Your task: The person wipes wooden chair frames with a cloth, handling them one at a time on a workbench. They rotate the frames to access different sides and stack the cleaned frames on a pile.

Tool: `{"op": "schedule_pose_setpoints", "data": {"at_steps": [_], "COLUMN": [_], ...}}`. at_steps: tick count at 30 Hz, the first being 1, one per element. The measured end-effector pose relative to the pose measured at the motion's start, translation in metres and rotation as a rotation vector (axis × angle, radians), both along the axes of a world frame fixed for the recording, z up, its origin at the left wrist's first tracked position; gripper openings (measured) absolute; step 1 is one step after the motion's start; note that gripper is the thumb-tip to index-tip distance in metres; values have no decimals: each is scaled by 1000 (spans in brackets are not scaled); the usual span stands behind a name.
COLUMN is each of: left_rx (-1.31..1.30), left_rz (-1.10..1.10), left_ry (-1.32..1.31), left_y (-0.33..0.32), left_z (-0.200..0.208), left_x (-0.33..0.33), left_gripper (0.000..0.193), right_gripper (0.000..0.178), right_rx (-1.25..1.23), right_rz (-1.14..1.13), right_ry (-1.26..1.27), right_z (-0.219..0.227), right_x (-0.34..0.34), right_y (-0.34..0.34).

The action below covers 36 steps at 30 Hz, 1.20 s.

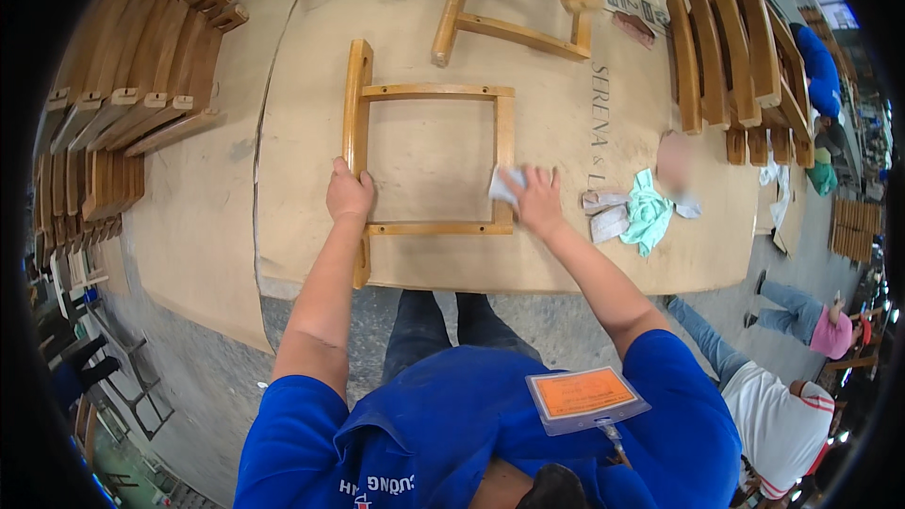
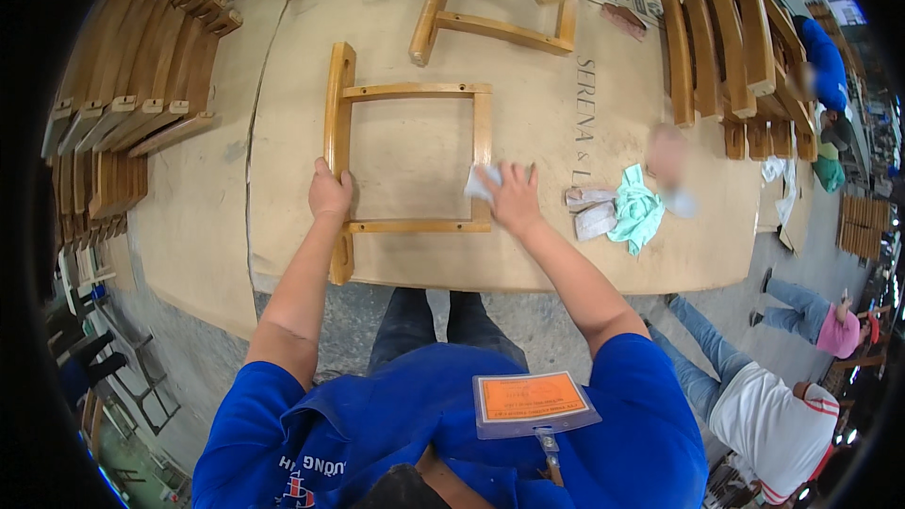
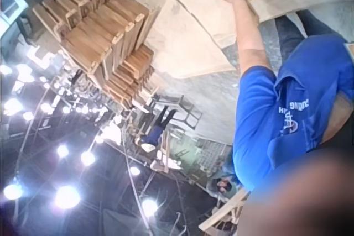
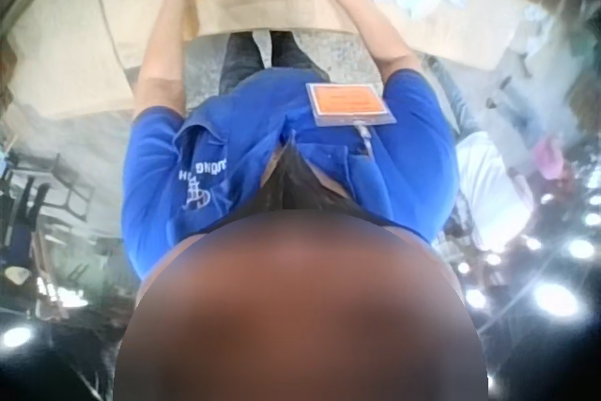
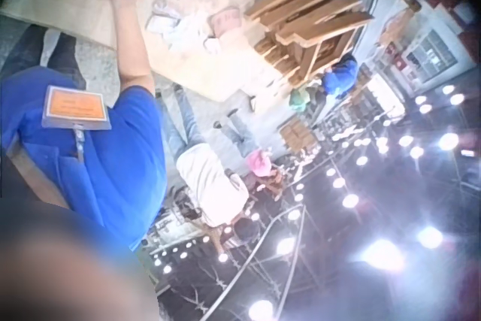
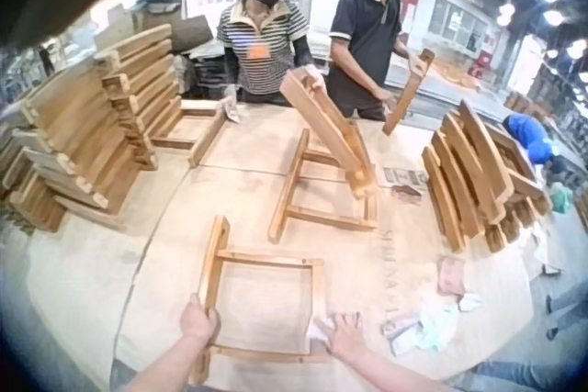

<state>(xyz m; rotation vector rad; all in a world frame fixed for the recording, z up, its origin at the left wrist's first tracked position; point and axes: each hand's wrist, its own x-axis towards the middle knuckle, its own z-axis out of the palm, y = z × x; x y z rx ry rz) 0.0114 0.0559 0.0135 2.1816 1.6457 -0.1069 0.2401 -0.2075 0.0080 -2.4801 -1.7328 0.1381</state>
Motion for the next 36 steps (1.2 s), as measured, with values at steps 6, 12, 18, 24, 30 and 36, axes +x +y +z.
{"op": "schedule_pose_setpoints", "data": {"at_steps": [6, 12, 18, 24, 30, 36], "left_rx": [27, 6, 36, 3, 13, 13], "left_rz": [8, 14, 17, 12, 1, 8], "left_ry": [-36, -46, -69, -50, -37, -36], "left_y": [-3, -2, -2, 0, -1, 1], "left_z": [-1, -1, -2, 0, -2, -4], "left_x": [0, 0, -2, -1, 0, -3], "left_gripper": [48, 49, 50, 48, 46, 50], "right_gripper": [57, 57, 56, 55, 58, 60], "right_rx": [227, -87, -118, -148, -103, -170], "right_rz": [-291, -114, -82, -95, -188, -195], "right_ry": [38, -61, 20, -27, 11, -114], "right_z": [-15, -6, -14, -3, -19, -17], "right_x": [87, 95, 73, 89, 59, 68], "right_y": [85, 104, 149, 124, 139, 126]}}
